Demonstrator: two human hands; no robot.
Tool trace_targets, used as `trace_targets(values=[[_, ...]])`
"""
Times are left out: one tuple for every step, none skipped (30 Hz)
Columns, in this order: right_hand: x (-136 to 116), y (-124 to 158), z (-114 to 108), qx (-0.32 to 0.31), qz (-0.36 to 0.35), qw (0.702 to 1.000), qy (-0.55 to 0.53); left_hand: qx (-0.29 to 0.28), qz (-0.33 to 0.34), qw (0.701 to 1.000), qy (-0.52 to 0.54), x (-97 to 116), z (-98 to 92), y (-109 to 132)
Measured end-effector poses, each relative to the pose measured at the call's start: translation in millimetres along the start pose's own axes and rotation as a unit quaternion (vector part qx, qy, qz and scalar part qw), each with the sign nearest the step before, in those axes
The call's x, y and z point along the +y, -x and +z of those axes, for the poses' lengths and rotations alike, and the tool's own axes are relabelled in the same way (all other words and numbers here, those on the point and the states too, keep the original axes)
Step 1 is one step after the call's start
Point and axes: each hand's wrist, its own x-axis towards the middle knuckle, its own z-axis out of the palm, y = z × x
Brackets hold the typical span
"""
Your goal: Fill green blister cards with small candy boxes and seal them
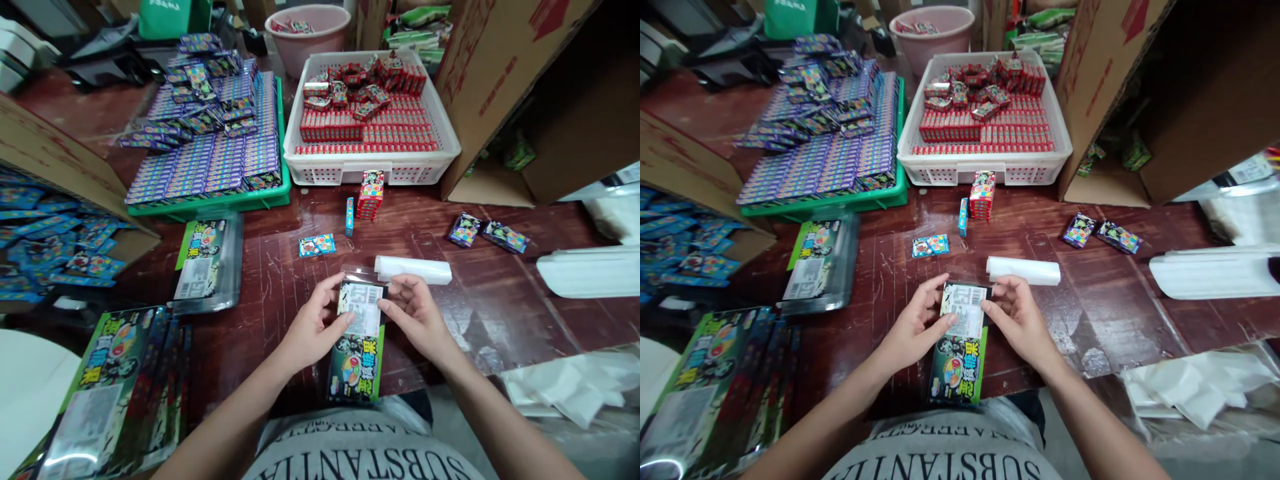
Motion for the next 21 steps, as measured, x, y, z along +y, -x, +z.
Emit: trace_targets(values=[[0, 2, 3, 0.010, 0.002, 1.000, 0.001, -0.005, 0.001, 1.000, 0.001, 0, -3.1, 1], [-1, 3, 6, 0.010, 0.008, 1.000, 0.007, -0.009, 0.002, 1.000, 0.001, 1, -5.9, 1], [-2, 3, 8, 0.000, 0.017, 1.000, 0.017, -0.011, 0.002, 1.000, 0.003, 2, -8.4, 0], [-3, 3, 9, -0.014, 0.026, 0.999, 0.027, -0.010, 0.002, 1.000, 0.003, 3, -10.6, -1], [-4, 2, 11, -0.029, 0.033, 0.998, 0.036, -0.005, 0.003, 1.000, 0.000, 4, -12.4, -2], [-4, 1, 12, -0.038, 0.035, 0.998, 0.042, 0.006, 0.006, 1.000, -0.005, 4, -13.7, -5], [-3, 0, 14, -0.037, 0.029, 0.998, 0.043, 0.023, 0.014, 1.000, -0.011, 5, -14.7, -7], [-2, -1, 16, -0.022, 0.020, 0.999, 0.037, 0.044, 0.023, 0.999, -0.018, 5, -15.4, -10], [-1, -2, 18, 0.006, 0.008, 1.000, 0.028, 0.065, 0.032, 0.997, -0.024, 5, -15.9, -12], [1, -2, 21, 0.039, -0.005, 0.999, 0.018, 0.083, 0.039, 0.995, -0.029, 5, -16.2, -14], [3, -1, 24, 0.070, -0.014, 0.997, 0.010, 0.097, 0.046, 0.994, -0.031, 5, -16.5, -15], [3, -1, 26, 0.089, -0.017, 0.996, 0.007, 0.103, 0.049, 0.993, -0.031, 6, -16.6, -16], [3, 0, 27, 0.091, -0.012, 0.996, 0.008, 0.103, 0.049, 0.993, -0.030, 6, -16.7, -16], [2, 1, 28, 0.080, 0.000, 0.997, 0.012, 0.099, 0.047, 0.994, -0.027, 7, -16.7, -16], [0, 1, 27, 0.061, 0.013, 0.998, 0.017, 0.094, 0.041, 0.995, -0.023, 8, -16.4, -16], [-3, 1, 26, 0.039, 0.021, 0.999, 0.024, 0.091, 0.032, 0.995, -0.016, 9, -16.0, -16], [-6, 0, 23, 0.019, 0.020, 0.999, 0.033, 0.089, 0.021, 0.996, -0.003, 10, -15.4, -17], [-9, -1, 20, 0.001, 0.011, 0.999, 0.045, 0.090, 0.012, 0.996, 0.015, 11, -14.7, -17], [-12, -3, 17, -0.014, -0.007, 0.998, 0.059, 0.090, 0.005, 0.995, 0.032, 11, -14.1, -17], [-14, -4, 14, -0.024, -0.028, 0.997, 0.072, 0.088, 0.001, 0.995, 0.044, 12, -13.8, -18], [-15, -5, 12, -0.030, -0.047, 0.995, 0.078, 0.084, -0.003, 0.995, 0.049, 13, -13.8, -19]])
